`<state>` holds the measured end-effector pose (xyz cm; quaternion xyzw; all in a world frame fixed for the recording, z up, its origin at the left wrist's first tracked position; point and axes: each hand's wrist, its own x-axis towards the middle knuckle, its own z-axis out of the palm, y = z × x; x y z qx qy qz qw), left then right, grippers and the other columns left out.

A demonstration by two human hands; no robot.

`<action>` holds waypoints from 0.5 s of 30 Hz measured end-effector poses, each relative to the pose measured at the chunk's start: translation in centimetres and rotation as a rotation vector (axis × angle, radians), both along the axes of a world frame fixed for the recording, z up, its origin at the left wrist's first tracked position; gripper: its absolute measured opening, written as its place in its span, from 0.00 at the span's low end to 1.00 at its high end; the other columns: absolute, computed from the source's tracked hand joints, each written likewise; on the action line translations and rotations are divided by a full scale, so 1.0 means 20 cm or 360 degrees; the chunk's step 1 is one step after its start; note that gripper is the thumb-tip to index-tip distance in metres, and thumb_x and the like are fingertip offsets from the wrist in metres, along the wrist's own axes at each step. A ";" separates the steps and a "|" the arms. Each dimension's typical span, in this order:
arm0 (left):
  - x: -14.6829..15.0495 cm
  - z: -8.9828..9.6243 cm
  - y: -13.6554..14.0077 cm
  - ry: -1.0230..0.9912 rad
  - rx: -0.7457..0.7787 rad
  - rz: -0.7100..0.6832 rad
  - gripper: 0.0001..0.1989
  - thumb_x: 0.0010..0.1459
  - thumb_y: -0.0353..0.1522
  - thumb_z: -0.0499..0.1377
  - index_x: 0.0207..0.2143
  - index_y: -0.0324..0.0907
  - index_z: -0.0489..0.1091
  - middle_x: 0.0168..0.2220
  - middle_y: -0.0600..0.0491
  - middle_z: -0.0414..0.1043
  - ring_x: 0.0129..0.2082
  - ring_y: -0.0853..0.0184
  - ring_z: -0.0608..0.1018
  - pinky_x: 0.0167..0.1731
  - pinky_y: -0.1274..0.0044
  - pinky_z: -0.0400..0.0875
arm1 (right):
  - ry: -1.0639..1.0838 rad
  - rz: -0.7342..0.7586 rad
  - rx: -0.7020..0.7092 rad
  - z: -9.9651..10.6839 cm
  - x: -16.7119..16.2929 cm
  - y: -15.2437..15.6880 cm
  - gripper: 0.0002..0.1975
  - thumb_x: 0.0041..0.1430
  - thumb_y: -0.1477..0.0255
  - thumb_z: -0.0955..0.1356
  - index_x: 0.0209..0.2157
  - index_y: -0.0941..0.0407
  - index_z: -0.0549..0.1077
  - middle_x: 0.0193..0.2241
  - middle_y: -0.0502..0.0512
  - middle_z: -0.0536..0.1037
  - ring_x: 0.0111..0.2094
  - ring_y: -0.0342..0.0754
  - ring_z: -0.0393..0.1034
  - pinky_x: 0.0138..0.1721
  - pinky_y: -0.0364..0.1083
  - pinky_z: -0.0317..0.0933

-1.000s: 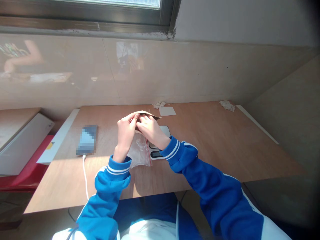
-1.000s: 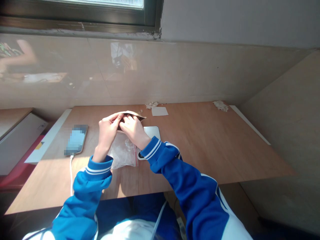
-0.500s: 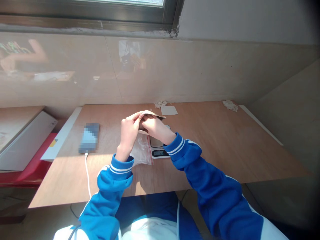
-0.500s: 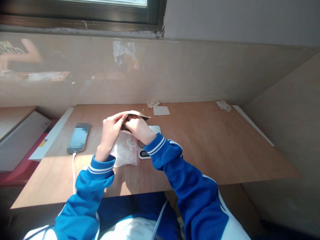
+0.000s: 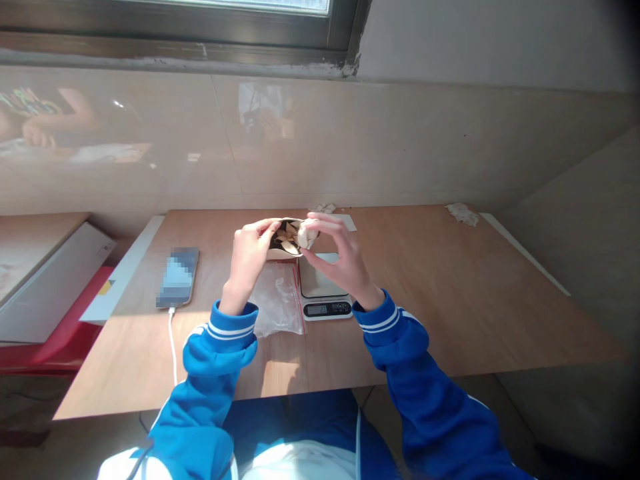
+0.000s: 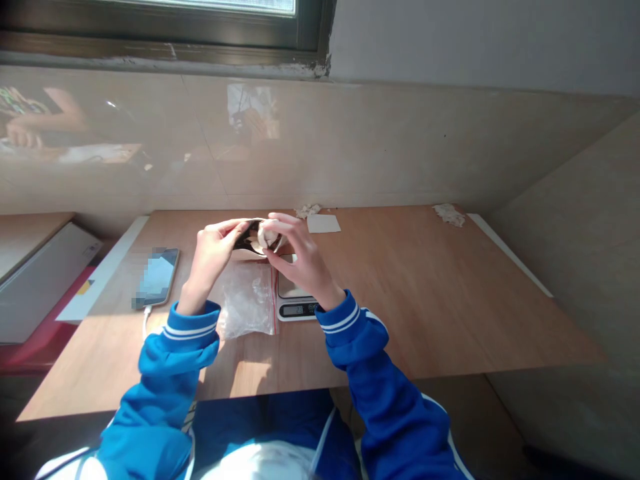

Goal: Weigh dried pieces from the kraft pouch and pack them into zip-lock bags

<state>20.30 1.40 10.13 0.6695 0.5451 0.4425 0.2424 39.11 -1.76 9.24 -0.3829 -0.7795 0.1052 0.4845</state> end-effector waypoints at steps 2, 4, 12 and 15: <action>-0.02 0.00 0.02 0.0009 0.0003 0.0029 0.15 0.61 0.38 0.54 0.40 0.42 0.79 0.42 0.50 0.80 0.42 0.61 0.80 0.44 0.75 0.71 | 0.0391 -0.0196 -0.0015 -0.07 0.05 0.01 0.20 0.62 0.68 0.66 0.54 0.51 0.59 0.54 0.59 0.67 0.54 0.51 0.66 0.54 0.53 0.64; -0.03 0.00 0.03 0.0011 0.0007 0.0070 0.16 0.60 0.39 0.55 0.40 0.41 0.79 0.41 0.50 0.80 0.42 0.61 0.80 0.44 0.75 0.71 | 0.0654 -0.0376 -0.0128 -0.20 0.10 0.02 0.22 0.63 0.64 0.64 0.56 0.53 0.56 0.51 0.61 0.69 0.48 0.49 0.70 0.48 0.51 0.67; -0.03 -0.01 0.06 0.0045 0.0009 0.0077 0.16 0.60 0.41 0.55 0.40 0.42 0.79 0.40 0.49 0.80 0.41 0.61 0.80 0.42 0.76 0.71 | -0.0500 -0.0412 -0.0480 -0.57 0.22 0.05 0.18 0.59 0.63 0.68 0.49 0.54 0.72 0.52 0.63 0.72 0.55 0.60 0.63 0.53 0.63 0.59; -0.04 -0.02 0.05 0.0025 -0.0005 0.0050 0.17 0.60 0.41 0.55 0.40 0.42 0.79 0.40 0.49 0.80 0.41 0.61 0.80 0.42 0.76 0.72 | -0.0309 -0.0451 -0.0291 -0.35 0.22 -0.01 0.17 0.65 0.64 0.63 0.53 0.52 0.69 0.56 0.62 0.67 0.59 0.56 0.59 0.58 0.62 0.56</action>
